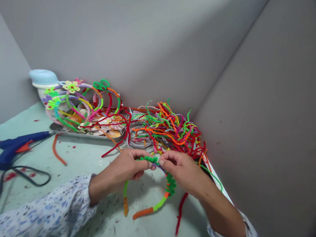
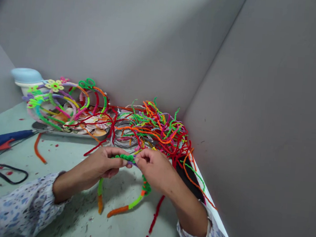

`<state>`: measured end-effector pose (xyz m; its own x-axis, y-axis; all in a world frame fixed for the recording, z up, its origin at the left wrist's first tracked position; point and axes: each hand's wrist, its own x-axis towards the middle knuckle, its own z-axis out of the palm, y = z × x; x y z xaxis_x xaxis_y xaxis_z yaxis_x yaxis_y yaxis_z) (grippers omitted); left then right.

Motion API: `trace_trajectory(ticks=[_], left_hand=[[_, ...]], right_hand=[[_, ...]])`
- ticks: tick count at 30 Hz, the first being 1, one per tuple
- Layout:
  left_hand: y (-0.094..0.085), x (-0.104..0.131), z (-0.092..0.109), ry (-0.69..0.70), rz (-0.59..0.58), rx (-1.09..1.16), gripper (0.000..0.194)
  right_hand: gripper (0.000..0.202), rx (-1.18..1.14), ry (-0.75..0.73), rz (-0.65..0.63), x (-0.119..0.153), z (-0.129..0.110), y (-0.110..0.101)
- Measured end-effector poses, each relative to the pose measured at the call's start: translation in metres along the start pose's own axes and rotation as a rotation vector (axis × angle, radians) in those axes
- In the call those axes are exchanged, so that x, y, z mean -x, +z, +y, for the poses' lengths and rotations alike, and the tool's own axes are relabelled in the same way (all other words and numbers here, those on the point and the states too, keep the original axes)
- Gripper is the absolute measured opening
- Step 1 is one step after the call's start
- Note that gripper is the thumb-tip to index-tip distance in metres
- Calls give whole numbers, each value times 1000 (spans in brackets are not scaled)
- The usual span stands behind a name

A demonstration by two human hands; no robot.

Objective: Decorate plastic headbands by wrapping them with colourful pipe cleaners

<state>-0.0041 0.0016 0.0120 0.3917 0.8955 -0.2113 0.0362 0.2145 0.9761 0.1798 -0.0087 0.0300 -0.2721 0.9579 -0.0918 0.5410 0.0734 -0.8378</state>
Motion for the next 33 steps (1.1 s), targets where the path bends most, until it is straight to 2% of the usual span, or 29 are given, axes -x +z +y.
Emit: trace_trajectory(ticks=[10,22,30,33], left_hand=[[-1,0,-4,5,-3,-2,18],[-3,1,0,15,-105,-63,25],[-5,1,-5,57,-108,-177,16],[-6,-1,-6,75,-103,-188,15]], right_hand=[[16,43,24,-28,-2,-4,0],[12,-30,46,-203,-7,3,-8],[10,-82,66,-271,-8,5,-12],[10,-112,74,-249,-9,6,-11]])
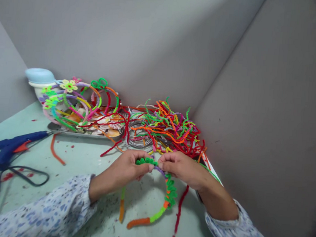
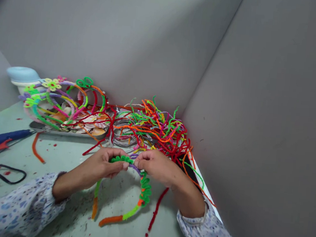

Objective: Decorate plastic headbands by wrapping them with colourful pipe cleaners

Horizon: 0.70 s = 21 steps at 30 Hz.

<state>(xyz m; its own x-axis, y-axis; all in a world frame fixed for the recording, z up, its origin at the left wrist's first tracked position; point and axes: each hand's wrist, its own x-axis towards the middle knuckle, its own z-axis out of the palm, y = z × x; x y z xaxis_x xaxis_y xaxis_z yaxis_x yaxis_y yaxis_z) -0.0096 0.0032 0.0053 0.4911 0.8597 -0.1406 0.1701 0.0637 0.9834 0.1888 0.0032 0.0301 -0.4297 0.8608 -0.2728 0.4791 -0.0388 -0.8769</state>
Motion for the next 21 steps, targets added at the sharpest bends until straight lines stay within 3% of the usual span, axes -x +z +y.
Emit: trace_trajectory(ticks=[10,21], left_hand=[[1,-1,0,-4,80,-24,11],[-1,-3,2,-4,80,40,15]], right_hand=[[13,32,-104,241,11,-14,13],[12,213,-139,293,10,-13,7]])
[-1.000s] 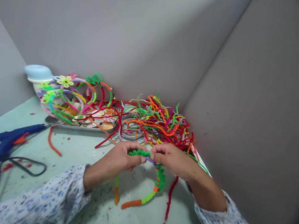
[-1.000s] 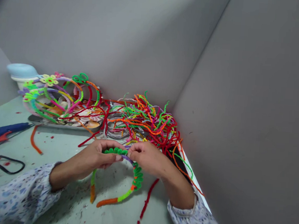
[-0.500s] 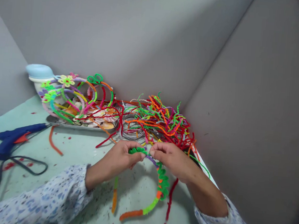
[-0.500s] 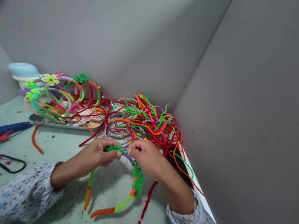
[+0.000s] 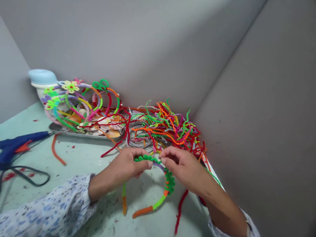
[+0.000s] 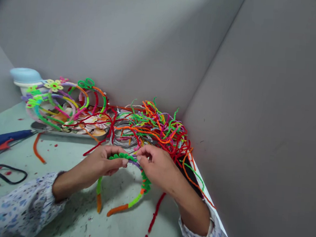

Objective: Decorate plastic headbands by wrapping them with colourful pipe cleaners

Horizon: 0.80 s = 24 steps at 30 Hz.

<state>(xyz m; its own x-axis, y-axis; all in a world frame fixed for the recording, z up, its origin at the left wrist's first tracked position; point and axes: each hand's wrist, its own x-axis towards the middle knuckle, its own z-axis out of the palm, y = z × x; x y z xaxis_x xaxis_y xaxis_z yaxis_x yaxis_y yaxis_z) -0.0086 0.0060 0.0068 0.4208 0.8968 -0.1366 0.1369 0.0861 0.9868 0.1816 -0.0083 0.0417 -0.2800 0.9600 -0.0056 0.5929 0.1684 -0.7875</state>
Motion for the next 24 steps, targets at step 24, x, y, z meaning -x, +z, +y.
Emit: trace_trajectory(ticks=[24], left_hand=[[3,4,5,60,-81,102,13]], right_hand=[[17,-47,-26,-91,-2,-1,-5]])
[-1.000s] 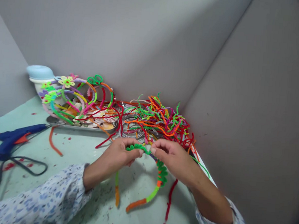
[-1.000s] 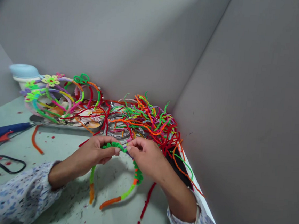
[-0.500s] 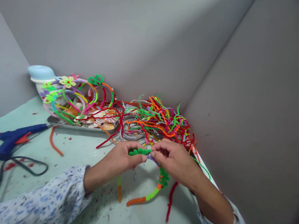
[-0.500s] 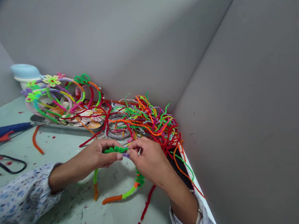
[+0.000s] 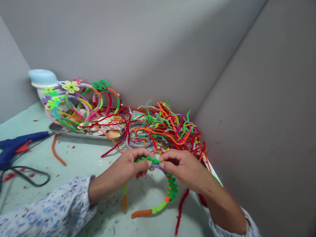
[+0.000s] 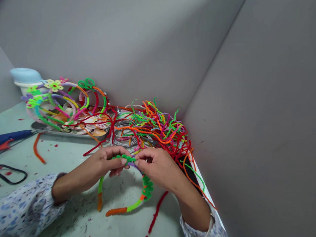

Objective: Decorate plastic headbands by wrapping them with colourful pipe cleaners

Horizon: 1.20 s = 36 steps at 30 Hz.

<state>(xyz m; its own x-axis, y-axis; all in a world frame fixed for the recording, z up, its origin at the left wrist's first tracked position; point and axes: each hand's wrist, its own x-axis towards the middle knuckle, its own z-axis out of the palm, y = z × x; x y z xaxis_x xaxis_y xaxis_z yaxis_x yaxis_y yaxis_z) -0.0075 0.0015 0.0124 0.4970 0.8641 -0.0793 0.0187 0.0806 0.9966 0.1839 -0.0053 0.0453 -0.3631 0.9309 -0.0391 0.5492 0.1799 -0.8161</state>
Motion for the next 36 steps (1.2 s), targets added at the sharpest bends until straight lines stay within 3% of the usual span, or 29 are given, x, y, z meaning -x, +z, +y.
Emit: trace_trajectory(ticks=[5,15,25,31,36], left_hand=[[0,0,0,-30,36,-26,18],[-1,2,1,6,53,-163,10],[0,1,1,-21,29,-168,12],[2,3,4,-16,21,-134,10],[2,4,6,-16,32,-143,12]], right_hand=[[15,-87,20,-31,-2,6,1],[9,-151,144,-78,-2,3,3],[15,-118,70,-122,-1,4,1],[17,-80,-13,-300,-7,16,-6],[12,-180,30,-330,-8,23,-8]])
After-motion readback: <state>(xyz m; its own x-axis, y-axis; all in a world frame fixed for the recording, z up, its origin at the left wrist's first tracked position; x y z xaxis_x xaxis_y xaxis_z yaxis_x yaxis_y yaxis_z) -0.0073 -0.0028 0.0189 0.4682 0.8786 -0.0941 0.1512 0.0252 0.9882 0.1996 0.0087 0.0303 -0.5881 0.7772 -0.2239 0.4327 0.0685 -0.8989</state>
